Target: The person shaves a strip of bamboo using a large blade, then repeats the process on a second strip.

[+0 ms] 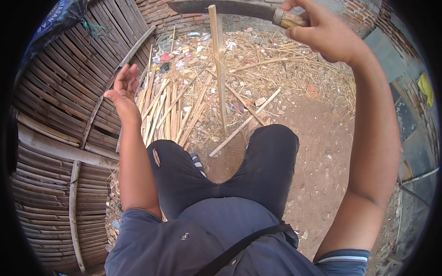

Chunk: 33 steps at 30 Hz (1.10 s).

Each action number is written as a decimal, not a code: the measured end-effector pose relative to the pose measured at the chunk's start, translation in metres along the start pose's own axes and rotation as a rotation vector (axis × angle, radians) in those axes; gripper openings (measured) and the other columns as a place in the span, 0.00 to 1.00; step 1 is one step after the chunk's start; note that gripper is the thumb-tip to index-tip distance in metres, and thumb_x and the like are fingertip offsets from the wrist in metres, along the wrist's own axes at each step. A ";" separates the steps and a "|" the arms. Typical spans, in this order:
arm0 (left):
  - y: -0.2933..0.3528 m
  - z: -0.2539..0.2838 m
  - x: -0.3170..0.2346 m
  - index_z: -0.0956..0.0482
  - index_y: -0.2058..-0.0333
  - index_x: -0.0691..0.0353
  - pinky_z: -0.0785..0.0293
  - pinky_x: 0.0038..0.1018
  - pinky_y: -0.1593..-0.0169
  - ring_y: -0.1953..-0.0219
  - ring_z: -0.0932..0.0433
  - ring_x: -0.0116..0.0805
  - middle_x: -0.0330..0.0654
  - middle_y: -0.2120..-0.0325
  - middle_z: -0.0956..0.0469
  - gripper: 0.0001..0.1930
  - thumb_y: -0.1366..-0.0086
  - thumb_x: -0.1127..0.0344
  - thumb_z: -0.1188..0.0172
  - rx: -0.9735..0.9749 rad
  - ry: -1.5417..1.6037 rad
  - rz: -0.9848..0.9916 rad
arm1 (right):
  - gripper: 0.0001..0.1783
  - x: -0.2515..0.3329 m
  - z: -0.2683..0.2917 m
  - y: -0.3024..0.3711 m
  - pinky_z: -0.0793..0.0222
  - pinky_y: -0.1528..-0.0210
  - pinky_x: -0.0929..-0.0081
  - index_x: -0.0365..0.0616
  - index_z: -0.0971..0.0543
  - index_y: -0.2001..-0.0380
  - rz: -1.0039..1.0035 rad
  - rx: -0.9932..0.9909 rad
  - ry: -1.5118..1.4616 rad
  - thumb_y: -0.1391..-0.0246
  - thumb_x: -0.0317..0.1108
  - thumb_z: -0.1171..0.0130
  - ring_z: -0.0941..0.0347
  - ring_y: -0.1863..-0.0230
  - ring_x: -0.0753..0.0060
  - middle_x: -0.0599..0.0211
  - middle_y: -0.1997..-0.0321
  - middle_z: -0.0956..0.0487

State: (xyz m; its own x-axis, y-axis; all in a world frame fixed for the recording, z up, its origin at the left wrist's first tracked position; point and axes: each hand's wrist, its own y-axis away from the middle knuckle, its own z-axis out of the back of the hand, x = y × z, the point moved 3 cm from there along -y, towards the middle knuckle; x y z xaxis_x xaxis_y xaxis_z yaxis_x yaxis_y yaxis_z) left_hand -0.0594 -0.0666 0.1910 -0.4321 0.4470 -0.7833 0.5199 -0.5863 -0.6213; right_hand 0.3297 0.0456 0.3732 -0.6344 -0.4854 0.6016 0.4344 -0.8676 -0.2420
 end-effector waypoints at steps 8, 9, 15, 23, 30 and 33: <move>0.124 0.069 0.108 0.30 0.39 0.68 0.29 0.33 0.45 0.51 0.18 0.40 0.49 0.50 0.20 0.54 0.32 0.20 0.83 -0.111 -0.043 0.434 | 0.24 -0.004 -0.008 -0.015 0.33 0.72 0.74 0.41 0.25 0.44 0.367 -0.092 0.195 0.35 0.45 0.36 0.27 0.75 0.75 0.64 0.70 0.20; 0.129 0.082 0.106 0.30 0.39 0.68 0.29 0.33 0.46 0.52 0.17 0.40 0.49 0.50 0.20 0.54 0.31 0.21 0.83 -0.120 -0.097 0.435 | 0.26 -0.020 -0.055 -0.025 0.29 0.68 0.69 0.39 0.25 0.42 0.571 -0.106 0.254 0.34 0.46 0.36 0.24 0.73 0.69 0.60 0.68 0.18; 0.133 0.068 0.109 0.26 0.43 0.71 0.28 0.34 0.47 0.57 0.17 0.39 0.50 0.57 0.19 0.52 0.28 0.24 0.80 -0.090 -0.065 0.402 | 0.27 -0.051 -0.141 -0.023 0.26 0.66 0.62 0.33 0.23 0.47 0.451 -0.176 0.204 0.35 0.48 0.36 0.20 0.71 0.59 0.52 0.69 0.17; 0.138 0.070 0.104 0.25 0.47 0.71 0.27 0.32 0.51 0.63 0.18 0.37 0.49 0.61 0.19 0.48 0.25 0.27 0.77 -0.100 -0.114 0.363 | 0.15 -0.013 -0.047 -0.008 0.47 0.87 0.84 0.39 0.24 0.62 0.227 -0.258 -0.299 0.33 0.42 0.43 0.37 0.86 0.86 0.73 0.81 0.29; 0.137 0.081 0.114 0.25 0.47 0.72 0.27 0.31 0.53 0.64 0.18 0.36 0.48 0.61 0.19 0.48 0.25 0.27 0.76 -0.165 -0.024 0.417 | 0.30 -0.049 -0.104 -0.017 0.30 0.69 0.71 0.37 0.20 0.45 0.279 -0.259 0.074 0.36 0.54 0.38 0.25 0.71 0.74 0.64 0.71 0.20; 0.135 0.073 0.112 0.25 0.47 0.71 0.27 0.30 0.54 0.64 0.19 0.35 0.47 0.61 0.19 0.48 0.25 0.27 0.76 -0.141 -0.030 0.436 | 0.30 -0.048 -0.154 -0.033 0.23 0.61 0.58 0.35 0.19 0.48 0.283 -0.255 0.200 0.37 0.53 0.38 0.17 0.65 0.55 0.50 0.67 0.15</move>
State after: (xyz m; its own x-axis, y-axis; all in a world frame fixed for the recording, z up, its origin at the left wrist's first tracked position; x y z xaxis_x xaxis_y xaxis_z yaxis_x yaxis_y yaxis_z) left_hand -0.0915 -0.1454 0.0208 -0.1706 0.1583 -0.9725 0.7520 -0.6169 -0.2323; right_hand 0.2478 0.0811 0.2350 -0.6355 -0.6977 0.3307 0.4530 -0.6838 -0.5720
